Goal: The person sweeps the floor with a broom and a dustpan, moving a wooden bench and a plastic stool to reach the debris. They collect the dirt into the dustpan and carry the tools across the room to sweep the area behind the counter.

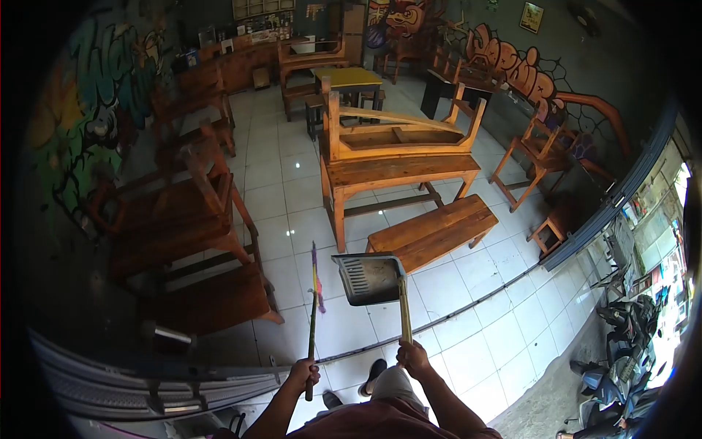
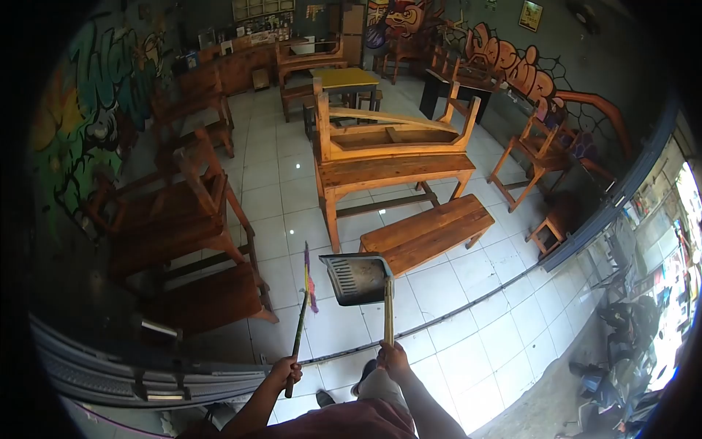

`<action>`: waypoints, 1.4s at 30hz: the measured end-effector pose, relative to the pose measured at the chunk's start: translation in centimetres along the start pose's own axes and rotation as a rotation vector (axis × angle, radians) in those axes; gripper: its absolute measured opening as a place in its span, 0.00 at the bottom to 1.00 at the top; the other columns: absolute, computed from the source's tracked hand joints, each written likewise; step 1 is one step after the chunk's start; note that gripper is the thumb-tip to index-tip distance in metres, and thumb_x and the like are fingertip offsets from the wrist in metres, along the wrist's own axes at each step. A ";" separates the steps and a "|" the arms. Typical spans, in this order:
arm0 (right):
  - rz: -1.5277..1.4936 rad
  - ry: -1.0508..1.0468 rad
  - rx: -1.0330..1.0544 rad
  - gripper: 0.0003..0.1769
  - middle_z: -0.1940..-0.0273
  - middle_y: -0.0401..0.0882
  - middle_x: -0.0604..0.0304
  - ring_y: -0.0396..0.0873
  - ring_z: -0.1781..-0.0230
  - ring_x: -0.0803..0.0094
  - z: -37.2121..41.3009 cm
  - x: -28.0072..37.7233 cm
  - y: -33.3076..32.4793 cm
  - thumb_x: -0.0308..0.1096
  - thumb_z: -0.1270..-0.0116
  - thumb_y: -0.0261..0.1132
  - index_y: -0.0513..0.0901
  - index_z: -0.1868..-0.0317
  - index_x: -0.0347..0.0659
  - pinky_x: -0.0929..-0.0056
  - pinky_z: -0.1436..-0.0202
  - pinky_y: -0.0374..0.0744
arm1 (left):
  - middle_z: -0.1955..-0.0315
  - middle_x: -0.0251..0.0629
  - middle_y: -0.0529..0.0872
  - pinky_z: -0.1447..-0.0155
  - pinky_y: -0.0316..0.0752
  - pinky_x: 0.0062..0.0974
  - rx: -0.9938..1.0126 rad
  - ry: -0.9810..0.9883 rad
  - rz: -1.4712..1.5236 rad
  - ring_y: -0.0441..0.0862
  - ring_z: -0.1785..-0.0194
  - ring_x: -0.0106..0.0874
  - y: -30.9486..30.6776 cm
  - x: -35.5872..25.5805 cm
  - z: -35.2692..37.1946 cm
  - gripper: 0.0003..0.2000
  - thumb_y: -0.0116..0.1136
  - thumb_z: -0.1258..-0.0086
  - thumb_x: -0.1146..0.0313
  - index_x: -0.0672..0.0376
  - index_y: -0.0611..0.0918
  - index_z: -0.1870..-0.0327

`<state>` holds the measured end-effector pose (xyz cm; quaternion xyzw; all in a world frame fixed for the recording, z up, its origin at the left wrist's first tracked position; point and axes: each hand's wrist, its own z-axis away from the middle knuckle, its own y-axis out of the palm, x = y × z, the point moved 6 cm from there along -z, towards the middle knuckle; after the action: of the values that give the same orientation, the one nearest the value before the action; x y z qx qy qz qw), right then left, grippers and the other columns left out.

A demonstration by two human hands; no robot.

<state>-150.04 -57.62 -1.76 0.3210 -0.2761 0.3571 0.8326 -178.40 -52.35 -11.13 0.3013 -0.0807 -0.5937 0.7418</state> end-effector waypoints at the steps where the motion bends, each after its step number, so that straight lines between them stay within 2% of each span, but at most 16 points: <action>1: 0.055 -0.017 -0.009 0.07 0.86 0.57 0.67 0.59 0.88 0.77 -0.6 1.1 0.3 0.34 0.39 0.52 0.64 0.72 0.44 0.76 0.86 0.63 | 0.86 0.29 0.62 0.86 0.54 0.16 0.019 -0.011 0.016 0.56 0.87 0.18 0.7 -1.6 -1.0 0.12 0.40 0.32 0.61 0.54 0.61 0.74; 5: 0.081 0.032 0.015 0.09 0.86 0.60 0.64 0.62 0.88 0.75 -6.6 3.4 -0.5 0.34 0.38 0.53 0.64 0.73 0.42 0.74 0.85 0.66 | 0.88 0.27 0.59 0.86 0.53 0.15 -0.062 -0.001 0.054 0.56 0.88 0.18 3.7 -7.5 -3.6 0.13 0.40 0.31 0.59 0.55 0.61 0.76; 9: 0.261 0.124 0.029 0.10 0.86 0.62 0.62 0.62 0.90 0.73 -14.2 5.8 -0.6 0.34 0.39 0.54 0.65 0.76 0.40 0.73 0.87 0.66 | 0.88 0.26 0.58 0.85 0.54 0.14 -0.085 -0.013 0.146 0.55 0.88 0.17 7.1 -12.5 -5.0 0.13 0.42 0.32 0.61 0.54 0.61 0.78; 12: 0.379 0.225 0.061 0.11 0.86 0.63 0.62 0.65 0.90 0.73 -17.3 9.7 2.1 0.35 0.40 0.56 0.67 0.76 0.39 0.74 0.86 0.69 | 0.88 0.25 0.58 0.83 0.55 0.13 -0.032 -0.002 0.130 0.56 0.86 0.17 8.9 -16.5 -6.1 0.13 0.41 0.32 0.62 0.54 0.61 0.77; 15: 0.428 0.271 0.120 0.11 0.86 0.64 0.62 0.65 0.90 0.73 -21.1 12.0 4.5 0.36 0.41 0.56 0.68 0.75 0.39 0.75 0.86 0.70 | 0.87 0.25 0.59 0.81 0.56 0.13 -0.077 -0.015 0.387 0.57 0.86 0.16 9.7 -19.1 -5.6 0.13 0.41 0.32 0.63 0.55 0.61 0.78; 20: 0.423 0.285 0.246 0.12 0.89 0.56 0.66 0.57 0.92 0.78 -25.0 16.1 12.0 0.32 0.39 0.54 0.62 0.78 0.44 0.76 0.90 0.62 | 0.85 0.27 0.60 0.82 0.56 0.14 -0.057 0.016 0.463 0.57 0.85 0.17 9.0 -20.9 -5.5 0.12 0.42 0.32 0.64 0.57 0.62 0.77; 24: 0.410 0.339 0.269 0.10 0.88 0.58 0.66 0.59 0.91 0.76 -29.2 16.4 17.2 0.33 0.39 0.54 0.65 0.76 0.42 0.75 0.88 0.65 | 0.85 0.31 0.61 0.83 0.56 0.16 -0.152 0.132 0.451 0.58 0.86 0.20 9.1 -24.3 -4.7 0.11 0.43 0.34 0.66 0.59 0.63 0.76; 26: 0.466 0.323 0.237 0.09 0.87 0.59 0.65 0.60 0.90 0.75 -30.3 16.6 19.5 0.33 0.39 0.54 0.65 0.75 0.41 0.75 0.87 0.66 | 0.85 0.33 0.65 0.85 0.58 0.18 -0.212 0.259 0.211 0.60 0.86 0.21 8.5 -27.3 -4.3 0.09 0.44 0.35 0.67 0.60 0.64 0.74; 27: 0.495 0.289 0.199 0.09 0.86 0.60 0.65 0.61 0.90 0.75 -31.2 17.1 20.9 0.33 0.39 0.54 0.66 0.74 0.40 0.75 0.86 0.67 | 0.85 0.33 0.65 0.85 0.58 0.18 -0.201 0.268 0.219 0.60 0.86 0.21 8.1 -29.0 -4.7 0.09 0.44 0.35 0.67 0.60 0.64 0.74; 29: 0.503 0.301 0.189 0.08 0.84 0.61 0.64 0.62 0.88 0.74 -32.0 17.7 23.0 0.33 0.40 0.55 0.67 0.73 0.39 0.74 0.84 0.68 | 0.85 0.34 0.67 0.86 0.60 0.19 -0.335 0.295 0.022 0.64 0.87 0.22 6.6 -31.9 -5.6 0.08 0.46 0.36 0.68 0.58 0.65 0.72; 31: 0.469 0.301 0.188 0.08 0.84 0.62 0.63 0.62 0.88 0.73 -33.6 18.3 25.2 0.33 0.40 0.55 0.67 0.73 0.38 0.73 0.82 0.69 | 0.86 0.34 0.68 0.88 0.60 0.21 -0.324 0.306 -0.030 0.65 0.87 0.23 6.2 -35.3 -6.2 0.07 0.47 0.36 0.68 0.57 0.64 0.71; 32: 0.451 0.285 0.226 0.09 0.84 0.64 0.65 0.64 0.88 0.75 -34.8 18.4 25.7 0.34 0.41 0.57 0.69 0.74 0.39 0.73 0.81 0.74 | 0.86 0.34 0.67 0.88 0.60 0.21 -0.308 0.319 -0.039 0.65 0.87 0.23 6.3 -37.3 -6.4 0.07 0.47 0.37 0.68 0.57 0.64 0.72; 37: 0.443 0.313 0.228 0.11 0.84 0.65 0.64 0.67 0.87 0.74 -39.4 19.5 28.4 0.37 0.40 0.56 0.69 0.74 0.38 0.73 0.81 0.75 | 0.87 0.32 0.66 0.89 0.58 0.21 -0.214 0.345 -0.039 0.62 0.89 0.22 7.6 -46.7 -9.2 0.08 0.49 0.38 0.67 0.56 0.64 0.73; 40: 0.360 0.347 0.232 0.11 0.84 0.63 0.65 0.64 0.88 0.75 -42.4 20.6 30.5 0.36 0.39 0.56 0.71 0.70 0.35 0.74 0.82 0.74 | 0.87 0.33 0.66 0.89 0.57 0.20 -0.206 0.385 -0.060 0.62 0.89 0.22 8.5 -52.2 -12.8 0.09 0.48 0.37 0.66 0.57 0.65 0.75; 41: 0.394 0.315 0.296 0.09 0.85 0.60 0.66 0.61 0.87 0.76 -43.2 21.3 31.7 0.36 0.38 0.54 0.67 0.71 0.42 0.74 0.84 0.66 | 0.87 0.33 0.66 0.89 0.57 0.19 -0.235 0.392 -0.052 0.62 0.89 0.22 9.0 -53.9 -13.7 0.10 0.48 0.37 0.65 0.57 0.65 0.75; 42: 0.392 0.307 0.268 0.09 0.85 0.60 0.66 0.60 0.88 0.76 -44.6 22.0 32.6 0.36 0.38 0.54 0.67 0.72 0.41 0.74 0.84 0.66 | 0.87 0.33 0.67 0.89 0.57 0.18 -0.207 0.393 -0.029 0.62 0.89 0.22 9.8 -55.7 -14.7 0.10 0.49 0.37 0.65 0.58 0.66 0.75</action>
<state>-151.89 1.75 -4.19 0.3111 -0.1540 0.5891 0.7297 -178.92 5.72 -4.36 0.3343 0.1311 -0.5394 0.7616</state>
